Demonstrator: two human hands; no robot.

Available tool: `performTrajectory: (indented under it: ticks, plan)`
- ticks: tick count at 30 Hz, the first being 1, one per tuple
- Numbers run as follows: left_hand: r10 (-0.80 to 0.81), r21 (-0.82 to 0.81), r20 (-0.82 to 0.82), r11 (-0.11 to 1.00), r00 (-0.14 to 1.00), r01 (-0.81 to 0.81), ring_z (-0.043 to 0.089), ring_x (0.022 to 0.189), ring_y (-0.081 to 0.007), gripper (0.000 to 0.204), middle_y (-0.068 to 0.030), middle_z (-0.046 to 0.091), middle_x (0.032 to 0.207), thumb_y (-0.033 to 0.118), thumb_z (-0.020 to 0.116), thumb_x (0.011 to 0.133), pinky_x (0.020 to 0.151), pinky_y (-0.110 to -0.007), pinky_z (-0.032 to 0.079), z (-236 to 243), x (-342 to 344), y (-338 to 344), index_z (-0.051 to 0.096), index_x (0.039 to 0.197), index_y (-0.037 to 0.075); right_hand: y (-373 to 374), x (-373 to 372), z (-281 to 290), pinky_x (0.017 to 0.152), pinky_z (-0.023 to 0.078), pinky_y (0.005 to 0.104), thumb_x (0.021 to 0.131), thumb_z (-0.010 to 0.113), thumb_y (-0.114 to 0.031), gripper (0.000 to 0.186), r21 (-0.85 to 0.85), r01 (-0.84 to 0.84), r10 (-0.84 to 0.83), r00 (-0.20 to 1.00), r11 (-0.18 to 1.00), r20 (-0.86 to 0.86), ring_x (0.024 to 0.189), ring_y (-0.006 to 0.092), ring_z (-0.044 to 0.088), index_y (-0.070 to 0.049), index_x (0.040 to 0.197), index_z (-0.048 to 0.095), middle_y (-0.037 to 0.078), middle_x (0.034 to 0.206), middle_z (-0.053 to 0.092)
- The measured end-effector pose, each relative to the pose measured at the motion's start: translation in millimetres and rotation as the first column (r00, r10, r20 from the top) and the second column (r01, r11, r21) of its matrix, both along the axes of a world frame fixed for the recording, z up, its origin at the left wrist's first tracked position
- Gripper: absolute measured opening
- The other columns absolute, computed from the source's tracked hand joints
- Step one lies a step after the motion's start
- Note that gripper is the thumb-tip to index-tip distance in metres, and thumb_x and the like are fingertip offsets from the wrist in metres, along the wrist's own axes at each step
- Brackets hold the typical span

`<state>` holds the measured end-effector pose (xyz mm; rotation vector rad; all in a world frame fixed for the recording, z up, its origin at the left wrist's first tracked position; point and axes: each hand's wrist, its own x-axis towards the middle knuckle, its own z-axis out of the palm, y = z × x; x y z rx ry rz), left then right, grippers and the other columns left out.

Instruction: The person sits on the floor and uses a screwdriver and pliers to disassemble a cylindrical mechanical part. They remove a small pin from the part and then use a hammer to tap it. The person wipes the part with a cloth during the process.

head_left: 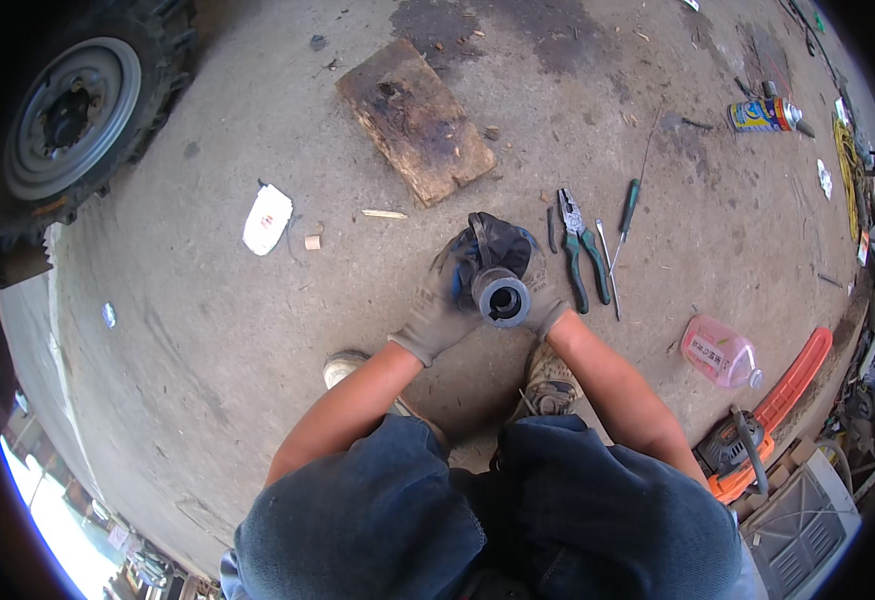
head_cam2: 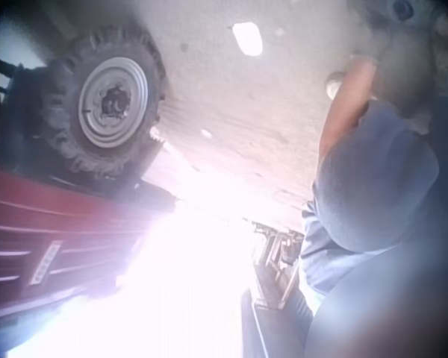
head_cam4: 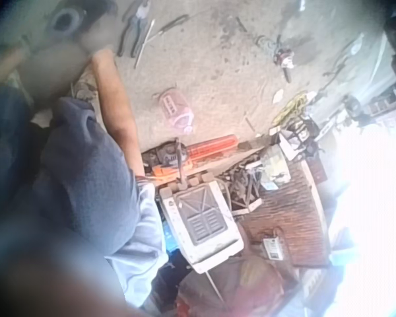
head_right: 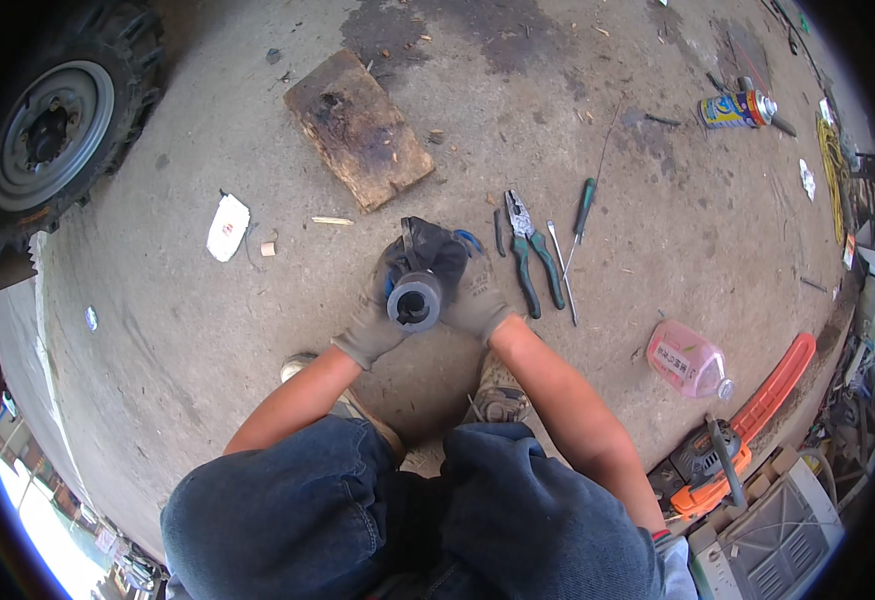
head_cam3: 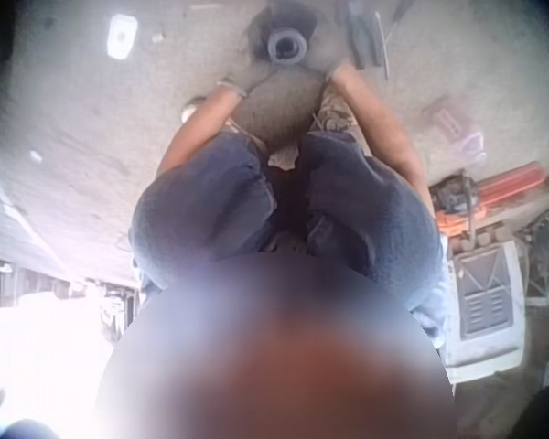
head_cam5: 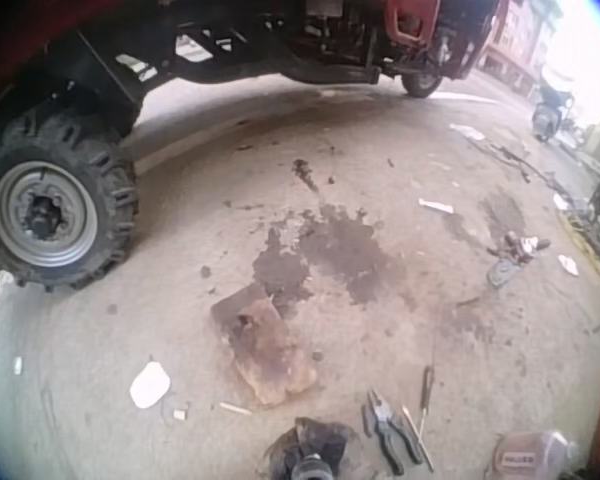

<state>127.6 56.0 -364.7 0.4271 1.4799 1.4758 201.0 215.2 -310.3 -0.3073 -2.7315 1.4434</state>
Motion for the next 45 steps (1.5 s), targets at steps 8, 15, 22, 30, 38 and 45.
performTrajectory:
  ticks: [8, 15, 22, 30, 38, 45]
  plan:
    - [0.001, 0.015, -0.108, 1.0, 0.994, 0.001, 0.056, 0.126, -0.0371, 0.078, -0.0191, 0.056, 0.135, 0.013, 0.085, 0.071, 0.108, -0.045, 0.045, 3, -2, 3, 0.048, 0.139, 0.007, -1, -1, 2, 0.103, 0.047, 0.0426, 0.086, 0.07, -0.023, 0.046, -0.004, 0.035, -0.035, 0.999, 0.999, -0.018, 0.121, 0.0347, 0.058, -0.009, 0.129, 0.06, 0.016, 0.131, 0.06]
    - [-0.007, 0.043, -0.346, 0.999, 0.938, 0.023, 0.057, 0.125, -0.0371, 0.079, -0.0195, 0.057, 0.134, 0.011, 0.085, 0.07, 0.107, -0.045, 0.046, 19, -7, 4, 0.047, 0.139, 0.007, -1, -1, 11, 0.101, 0.047, 0.0428, 0.083, 0.07, -0.018, 0.047, -0.143, 0.06, -0.056, 0.998, 0.988, 0.027, 0.119, 0.0352, 0.058, -0.009, 0.129, 0.061, 0.017, 0.13, 0.061]
    - [0.021, 0.019, -0.367, 1.0, 0.93, -0.015, 0.058, 0.123, -0.0353, 0.079, -0.0185, 0.057, 0.133, 0.008, 0.084, 0.069, 0.105, -0.043, 0.047, 47, -16, 8, 0.046, 0.139, 0.006, -2, -4, 4, 0.11, 0.043, 0.0426, 0.083, 0.068, -0.014, 0.054, 0.003, 0.095, -0.094, 0.994, 0.996, -0.052, 0.128, 0.0345, 0.054, -0.007, 0.135, 0.056, 0.017, 0.137, 0.057]
    - [-0.011, -0.015, -0.344, 1.0, 0.939, 0.006, 0.059, 0.122, -0.0322, 0.077, -0.016, 0.058, 0.13, 0.01, 0.085, 0.071, 0.104, -0.041, 0.049, 43, -16, 9, 0.046, 0.137, 0.007, -2, -7, 6, 0.11, 0.042, 0.0426, 0.081, 0.073, -0.018, 0.059, 0.038, 0.097, -0.094, 0.992, 0.995, -0.085, 0.129, 0.0344, 0.053, -0.008, 0.136, 0.056, 0.017, 0.138, 0.056]
    - [0.001, -0.022, -0.294, 1.0, 0.956, -0.008, 0.061, 0.119, -0.0249, 0.069, -0.0136, 0.061, 0.13, 0.014, 0.084, 0.078, 0.104, -0.038, 0.049, 68, -20, 13, 0.05, 0.137, 0.004, 0, -6, 10, 0.104, 0.046, 0.0445, 0.077, 0.078, -0.025, 0.055, 0.008, 0.123, -0.122, 0.99, 0.992, -0.074, 0.12, 0.0343, 0.059, -0.009, 0.128, 0.062, 0.015, 0.128, 0.063]
    - [-0.13, -0.099, -0.346, 0.99, 0.929, 0.101, 0.058, 0.121, -0.0241, 0.073, -0.012, 0.059, 0.13, 0.008, 0.083, 0.076, 0.103, -0.038, 0.049, 68, -23, 10, 0.044, 0.137, 0.007, 1, -16, 22, 0.1, 0.047, 0.0436, 0.078, 0.075, -0.025, 0.048, -0.007, 0.111, -0.111, 0.989, 0.994, -0.102, 0.117, 0.0331, 0.061, -0.012, 0.123, 0.064, 0.014, 0.127, 0.064]
